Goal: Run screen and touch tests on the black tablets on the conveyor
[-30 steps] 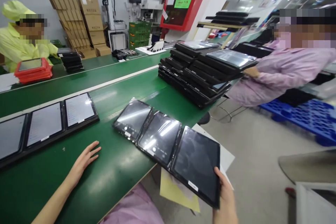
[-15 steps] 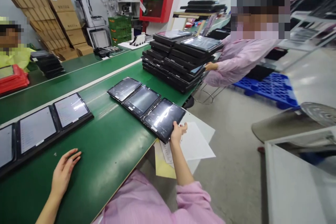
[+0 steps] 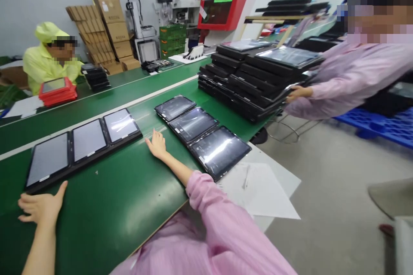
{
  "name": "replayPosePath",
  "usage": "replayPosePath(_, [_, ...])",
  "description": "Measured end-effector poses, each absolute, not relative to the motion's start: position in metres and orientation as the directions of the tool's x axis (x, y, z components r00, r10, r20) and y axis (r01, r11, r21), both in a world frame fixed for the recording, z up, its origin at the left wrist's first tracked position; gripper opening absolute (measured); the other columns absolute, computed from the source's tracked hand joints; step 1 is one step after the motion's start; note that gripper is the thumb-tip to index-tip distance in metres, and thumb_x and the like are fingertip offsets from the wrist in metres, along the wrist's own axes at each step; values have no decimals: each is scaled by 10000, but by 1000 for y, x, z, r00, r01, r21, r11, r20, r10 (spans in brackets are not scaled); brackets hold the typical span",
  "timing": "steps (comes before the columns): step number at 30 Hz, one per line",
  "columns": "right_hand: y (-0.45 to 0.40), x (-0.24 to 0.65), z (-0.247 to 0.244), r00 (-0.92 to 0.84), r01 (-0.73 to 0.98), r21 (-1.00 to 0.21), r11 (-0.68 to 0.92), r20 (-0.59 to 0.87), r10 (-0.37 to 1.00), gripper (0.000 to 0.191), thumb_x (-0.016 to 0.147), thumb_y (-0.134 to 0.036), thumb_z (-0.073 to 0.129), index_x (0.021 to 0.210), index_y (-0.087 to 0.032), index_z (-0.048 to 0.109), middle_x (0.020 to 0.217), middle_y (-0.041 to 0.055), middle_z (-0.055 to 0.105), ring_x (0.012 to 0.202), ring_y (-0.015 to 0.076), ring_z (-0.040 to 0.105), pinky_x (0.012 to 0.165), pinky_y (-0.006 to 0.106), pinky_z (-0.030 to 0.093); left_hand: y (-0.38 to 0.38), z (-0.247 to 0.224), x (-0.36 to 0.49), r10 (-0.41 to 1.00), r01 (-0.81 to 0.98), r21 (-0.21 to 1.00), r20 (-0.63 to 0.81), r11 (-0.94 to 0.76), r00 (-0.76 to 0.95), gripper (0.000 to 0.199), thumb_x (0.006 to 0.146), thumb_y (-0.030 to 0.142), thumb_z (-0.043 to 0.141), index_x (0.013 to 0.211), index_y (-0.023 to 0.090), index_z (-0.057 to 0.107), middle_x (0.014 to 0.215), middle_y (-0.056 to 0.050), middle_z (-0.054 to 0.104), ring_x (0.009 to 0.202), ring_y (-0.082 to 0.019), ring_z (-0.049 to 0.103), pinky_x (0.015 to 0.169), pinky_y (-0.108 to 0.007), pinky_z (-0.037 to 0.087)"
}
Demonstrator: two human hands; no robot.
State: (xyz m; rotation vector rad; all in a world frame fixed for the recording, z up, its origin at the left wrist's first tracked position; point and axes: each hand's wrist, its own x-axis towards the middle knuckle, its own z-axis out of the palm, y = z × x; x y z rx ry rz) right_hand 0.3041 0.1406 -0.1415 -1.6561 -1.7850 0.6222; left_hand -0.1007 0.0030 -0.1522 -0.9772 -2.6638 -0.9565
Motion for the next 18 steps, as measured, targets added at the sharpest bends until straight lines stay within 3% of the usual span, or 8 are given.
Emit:
replayPosePath(3, [176,275,-144,-39,688,-718,104,106,994,632,979,-428,449,1508,-88,396,1425,232,560,1397,325,423,1148,535,259,12,-152,-117,443,504,514,248,694,-862,1193,739,741,592,1544,-12,135,1535,-369,342,1449,-476,322,1143,-709,196])
replayPosePath(6, [185,268,-146,-43,650,-749,129,134,990,599,944,-402,533,1475,-135,462,1387,199,607,1369,310,466,1165,530,218,16,-148,-131,494,508,470,163,722,-854,895,773,665,585,1451,114,390,1394,-292,555,1392,-451,424,1104,-732,210])
replayPosePath(9, [187,272,-148,-17,564,-813,147,166,986,612,869,-379,630,1437,-180,519,1373,167,628,1333,321,508,1168,531,239,16,-149,-140,530,504,470,87,725,-844,746,749,629,624,1348,194,532,1338,-249,624,1336,-459,490,1090,-752,186])
replayPosePath(13, [189,281,-150,22,374,-906,197,221,975,602,860,-440,607,1413,-207,553,1417,130,606,1325,294,535,1158,474,339,12,-154,-147,484,468,666,181,581,-856,698,754,610,648,1350,264,540,1286,-138,696,1291,-371,570,1154,-666,203])
replayPosePath(18, [168,284,-152,40,113,-953,280,286,957,713,840,-602,573,1407,-169,563,1461,140,572,1355,278,531,1146,428,402,3,-156,-143,390,434,839,298,327,-871,801,730,549,692,1389,129,515,1186,-166,723,1269,-340,599,1153,-565,344])
